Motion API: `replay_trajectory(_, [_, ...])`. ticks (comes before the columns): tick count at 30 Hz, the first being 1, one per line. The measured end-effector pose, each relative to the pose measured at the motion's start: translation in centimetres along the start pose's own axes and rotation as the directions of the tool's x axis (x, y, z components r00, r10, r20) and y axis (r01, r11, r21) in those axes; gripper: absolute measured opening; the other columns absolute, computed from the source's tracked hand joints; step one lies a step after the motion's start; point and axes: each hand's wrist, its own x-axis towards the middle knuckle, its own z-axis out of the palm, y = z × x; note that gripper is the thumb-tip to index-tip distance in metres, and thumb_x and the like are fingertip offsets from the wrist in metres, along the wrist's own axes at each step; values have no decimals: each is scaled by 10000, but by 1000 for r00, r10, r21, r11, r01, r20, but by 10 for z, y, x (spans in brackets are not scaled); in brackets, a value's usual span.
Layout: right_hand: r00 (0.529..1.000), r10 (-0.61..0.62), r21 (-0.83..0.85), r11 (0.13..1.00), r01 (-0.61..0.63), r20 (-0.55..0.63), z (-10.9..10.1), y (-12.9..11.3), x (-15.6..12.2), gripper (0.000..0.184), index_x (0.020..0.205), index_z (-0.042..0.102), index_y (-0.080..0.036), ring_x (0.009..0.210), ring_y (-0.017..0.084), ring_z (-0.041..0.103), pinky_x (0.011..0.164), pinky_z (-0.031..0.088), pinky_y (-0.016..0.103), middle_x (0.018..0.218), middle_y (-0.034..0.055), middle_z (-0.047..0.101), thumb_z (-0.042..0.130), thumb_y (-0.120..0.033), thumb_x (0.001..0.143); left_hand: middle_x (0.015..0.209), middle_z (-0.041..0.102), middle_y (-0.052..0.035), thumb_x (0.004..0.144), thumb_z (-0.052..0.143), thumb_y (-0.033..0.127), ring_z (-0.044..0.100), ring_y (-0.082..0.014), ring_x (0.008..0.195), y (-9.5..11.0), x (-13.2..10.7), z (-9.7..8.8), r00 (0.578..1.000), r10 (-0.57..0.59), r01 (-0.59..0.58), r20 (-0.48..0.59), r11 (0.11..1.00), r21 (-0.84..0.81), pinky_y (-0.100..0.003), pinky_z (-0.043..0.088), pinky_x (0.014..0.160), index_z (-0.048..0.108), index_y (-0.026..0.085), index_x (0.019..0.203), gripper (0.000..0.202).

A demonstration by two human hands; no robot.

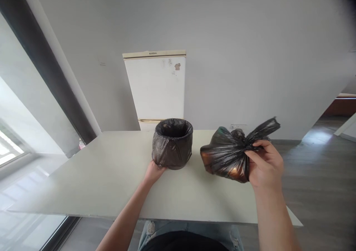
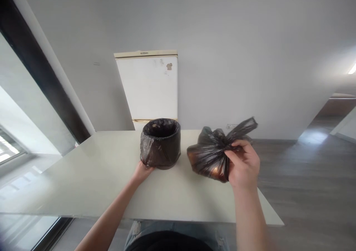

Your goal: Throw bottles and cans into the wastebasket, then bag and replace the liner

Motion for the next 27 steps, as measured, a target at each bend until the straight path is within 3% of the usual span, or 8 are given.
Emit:
replay_trajectory(6, [971,124,-52,992,-116,203,7,-23,-19,317,923,643,-235,712,168,613,628,498,312,864,13,625,842,-221,676,1181,732,-126,837,707,206,680,-345,1153,3,5,6,1000,-25,24,11,998,63,-466,536,1006,726,207,1120,285])
replay_trajectory(11, [886,265,-65,963,-260,380,16,-28,-36,432,1127,669,-264,732,212,675,628,548,339,891,42,683,855,-283,738,955,715,-108,847,653,181,701,-308,946,-1,10,11,994,-98,100,-40,993,69,-429,543,884,681,189,955,112])
replay_trajectory(13, [849,299,-75,952,-297,435,21,-26,-43,452,1179,669,-263,788,220,689,666,568,339,947,57,700,852,-285,766,899,681,-74,834,659,179,681,-272,860,-3,9,9,986,-132,138,-97,989,56,-405,545,823,635,197,1021,189])
replay_trajectory(16, [814,334,-73,937,-342,476,30,-18,-55,442,1202,671,-264,819,211,689,703,582,329,992,58,703,840,-295,795,1038,626,-95,861,589,158,642,-254,913,-2,3,-3,943,-192,207,-273,978,26,-412,538,837,498,183,1244,394])
replay_trajectory(20, [807,388,-67,913,-402,446,40,1,-70,436,1200,662,-258,789,205,690,700,587,328,939,35,695,825,-293,798,1195,544,-149,947,435,141,577,-260,1065,11,-8,-27,865,-204,217,-458,976,-24,-439,507,934,409,188,1284,342])
replay_trajectory(24, [833,435,-6,887,-461,342,38,23,-72,422,1186,651,-254,778,224,717,707,602,371,968,45,714,800,-279,792,1103,618,-88,1024,412,216,623,-214,976,33,-19,-31,914,-123,104,-387,992,-71,-360,533,879,483,239,1172,165])
replay_trajectory(27, [868,467,79,871,-484,167,29,34,-65,453,1164,643,-255,776,249,734,711,610,412,977,46,729,808,-281,743,1121,629,-77,1008,515,283,649,-217,979,51,-30,-20,936,-69,40,-345,995,-92,-353,551,846,499,248,1192,188])
